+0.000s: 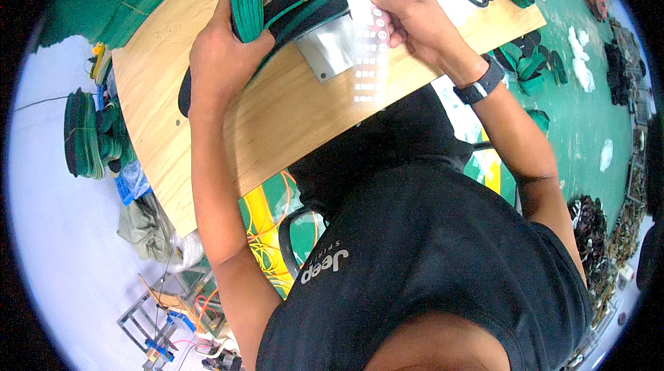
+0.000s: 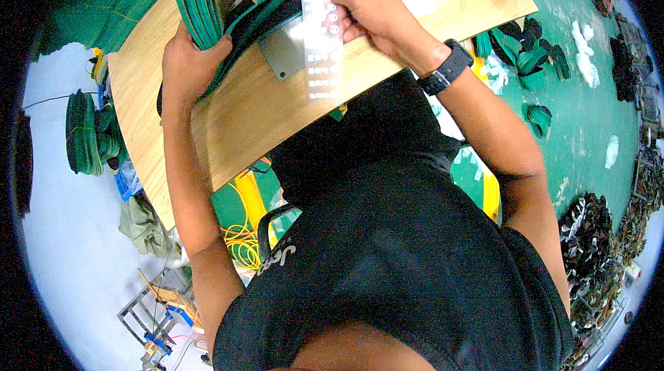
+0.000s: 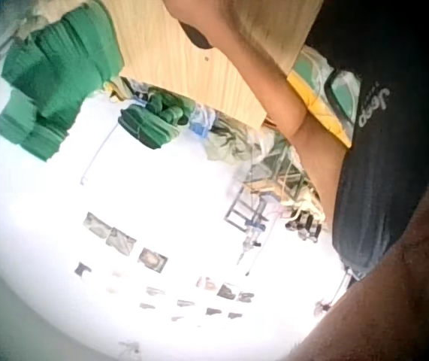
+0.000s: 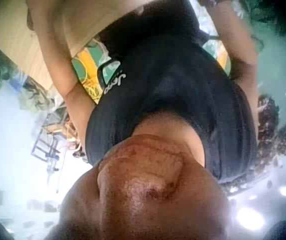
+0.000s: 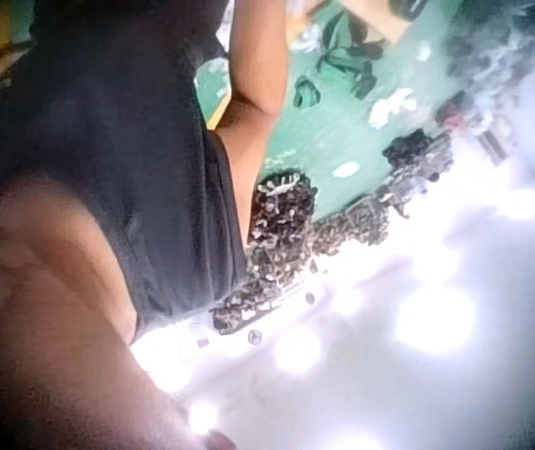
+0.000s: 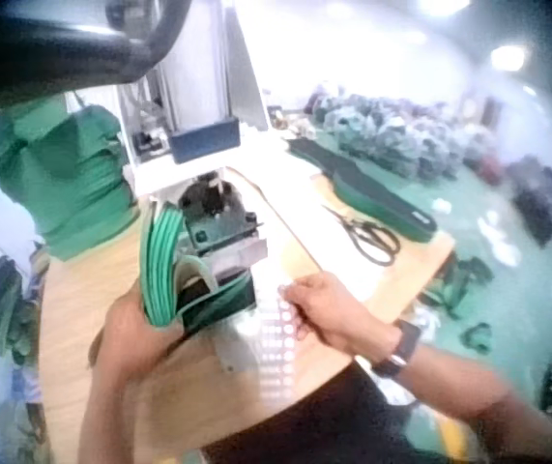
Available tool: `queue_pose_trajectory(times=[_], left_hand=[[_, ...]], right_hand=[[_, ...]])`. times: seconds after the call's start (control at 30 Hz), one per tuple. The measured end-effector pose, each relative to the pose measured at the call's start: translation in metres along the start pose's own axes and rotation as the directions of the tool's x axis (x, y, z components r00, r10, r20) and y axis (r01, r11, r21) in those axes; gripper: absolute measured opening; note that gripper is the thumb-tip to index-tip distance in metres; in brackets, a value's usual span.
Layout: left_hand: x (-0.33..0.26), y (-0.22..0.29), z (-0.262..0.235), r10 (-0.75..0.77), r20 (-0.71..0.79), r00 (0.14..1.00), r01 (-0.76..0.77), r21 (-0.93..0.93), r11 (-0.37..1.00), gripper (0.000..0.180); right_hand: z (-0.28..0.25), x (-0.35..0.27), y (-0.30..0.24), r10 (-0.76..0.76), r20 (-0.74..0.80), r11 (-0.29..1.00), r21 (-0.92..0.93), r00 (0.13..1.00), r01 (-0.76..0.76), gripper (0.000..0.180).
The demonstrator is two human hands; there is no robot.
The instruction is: The person cuts a label from a strip using scissors, positions the label onto a shoe insole, and presses the insole against a metal machine plate to attach it.
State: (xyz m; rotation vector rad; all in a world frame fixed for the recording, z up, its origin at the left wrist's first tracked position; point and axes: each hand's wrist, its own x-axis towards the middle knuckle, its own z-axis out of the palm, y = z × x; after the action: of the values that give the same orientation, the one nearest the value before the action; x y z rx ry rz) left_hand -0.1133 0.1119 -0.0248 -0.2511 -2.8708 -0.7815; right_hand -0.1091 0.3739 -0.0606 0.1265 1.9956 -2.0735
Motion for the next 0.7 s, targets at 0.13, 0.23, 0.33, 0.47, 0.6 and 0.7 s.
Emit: queue_pose_trajectory(times=[0.13, 0.23, 0.33, 0.47, 0.6, 0.7], left_hand=[[-0.001, -0.006, -0.001, -0.100, -0.089, 0.991, 0.073, -0.274, 0.959, 0.039], [-0.004, -0.026, -0.005, -0.140, -0.151, 0.978, 0.041, -0.524, 0.851, 0.029], [-0.001, -0.040, -0.007, -0.127, -0.197, 0.972, -0.002, -0.550, 0.835, 0.027], [-0.002, -0.029, -0.004, -0.082, -0.208, 0.975, -0.061, -0.602, 0.796, 0.026], [-0.003, -0.031, -0.008, -0.099, -0.199, 0.975, -0.023, -0.533, 0.846, 0.025], [-0.003, -0.037, -0.008, -0.112, -0.205, 0.972, -0.008, -0.508, 0.861, 0.025]], right_hand=[[0.010, 0.005, -0.004, 0.033, 0.049, 0.991, -0.132, 0.998, -0.026, 0.026], [0.014, 0.008, -0.005, 0.053, 0.101, 0.972, -0.231, 0.993, -0.028, 0.026], [0.009, 0.007, 0.002, -0.032, 0.025, 0.993, -0.113, 0.999, 0.034, 0.025], [0.004, 0.003, 0.004, -0.143, -0.071, 0.977, 0.147, 0.987, 0.152, 0.024], [0.015, 0.006, -0.001, -0.078, 0.057, 0.997, 0.004, 0.995, 0.078, 0.025], [0.016, 0.014, -0.005, 0.041, 0.119, 0.981, -0.195, 0.992, -0.017, 0.026]])
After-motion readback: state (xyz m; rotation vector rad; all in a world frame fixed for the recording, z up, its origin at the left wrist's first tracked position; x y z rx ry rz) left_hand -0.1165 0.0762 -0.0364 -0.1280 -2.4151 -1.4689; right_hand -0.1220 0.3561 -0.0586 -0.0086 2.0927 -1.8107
